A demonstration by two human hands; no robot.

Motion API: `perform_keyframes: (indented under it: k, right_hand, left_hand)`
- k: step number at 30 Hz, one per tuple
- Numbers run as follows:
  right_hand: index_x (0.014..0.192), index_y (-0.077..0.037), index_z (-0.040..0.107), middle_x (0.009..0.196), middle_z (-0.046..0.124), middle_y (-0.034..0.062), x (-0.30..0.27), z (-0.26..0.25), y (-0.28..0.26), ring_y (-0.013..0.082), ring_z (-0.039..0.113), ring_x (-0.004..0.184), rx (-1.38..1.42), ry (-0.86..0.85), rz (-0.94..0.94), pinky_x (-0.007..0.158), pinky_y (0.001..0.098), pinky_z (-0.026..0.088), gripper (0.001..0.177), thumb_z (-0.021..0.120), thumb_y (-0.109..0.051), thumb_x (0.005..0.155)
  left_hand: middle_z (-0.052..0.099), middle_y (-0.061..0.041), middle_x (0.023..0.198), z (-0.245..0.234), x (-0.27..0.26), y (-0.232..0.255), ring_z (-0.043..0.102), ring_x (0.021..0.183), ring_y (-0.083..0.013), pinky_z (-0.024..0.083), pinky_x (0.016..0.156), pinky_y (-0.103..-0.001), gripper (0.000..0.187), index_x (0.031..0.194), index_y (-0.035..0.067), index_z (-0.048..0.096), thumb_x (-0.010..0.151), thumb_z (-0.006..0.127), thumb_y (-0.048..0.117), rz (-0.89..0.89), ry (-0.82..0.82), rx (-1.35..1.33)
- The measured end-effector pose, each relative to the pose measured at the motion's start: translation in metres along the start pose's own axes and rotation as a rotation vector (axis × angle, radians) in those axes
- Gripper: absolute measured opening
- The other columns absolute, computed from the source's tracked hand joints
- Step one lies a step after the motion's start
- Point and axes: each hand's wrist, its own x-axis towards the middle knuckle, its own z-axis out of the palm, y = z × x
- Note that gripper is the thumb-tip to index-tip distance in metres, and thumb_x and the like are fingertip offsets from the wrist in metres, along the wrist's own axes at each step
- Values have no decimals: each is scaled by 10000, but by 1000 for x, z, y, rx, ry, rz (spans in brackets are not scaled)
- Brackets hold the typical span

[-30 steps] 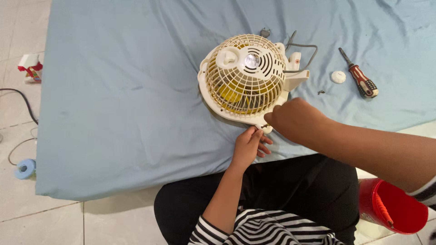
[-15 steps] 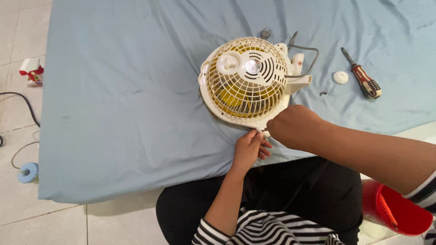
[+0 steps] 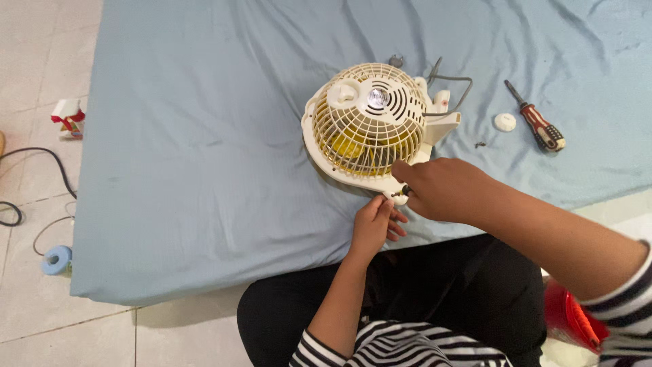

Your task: The person assembles a small electric fan by attaching the front grille to the fan body and securing it with multiple screws using a screwdriver. They tighten each screw in sequence while holding the fan steady.

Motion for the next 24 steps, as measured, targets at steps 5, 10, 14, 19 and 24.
perform_keyframes:
  k: [5,10,14,19,24]
  right_hand:
    - [858,-113,725,675,707,97,2,-3,12,319,695,622,316,195,-310,555,443,530,160,705,-260,799]
    - [832,-71,705,751,704,84,26,13,20,282,670,742,465,475,-585,722,421,502,153,682,-210,771]
    - [796,-48,564,1036,699,150,46,45,23,291,662,1007,1263,212,-654,913,407,527,32,554,-52,826]
    - [860,0,673,956,729,158,67,72,51,276,716,994,1533,-51,-813,916,425,575,106,576,38,841]
    - [768,-12,673,765,703,107,78,89,65,191,670,702,1590,-276,-718,661,329,543,103,587,-43,815]
  left_hand:
    - [725,-100,884,-1,-2,5,696,604,-156,529,491,-267,313,1147,-2,614,1103,420,240,8,-3,19]
    - [721,-84,850,3,-6,14,683,581,-145,520,476,-264,311,1184,40,634,1080,444,263,-43,43,56]
    - [729,-103,836,4,-6,15,683,575,-154,525,474,-262,315,1148,-5,634,1081,474,257,-13,48,23]
    - [748,-122,843,-1,0,10,714,596,-163,556,477,-253,395,1113,-54,646,1083,488,307,-34,44,91]
    - [739,-102,872,-4,-3,4,718,615,-163,542,477,-242,363,1149,-7,610,1091,457,317,25,-3,6]
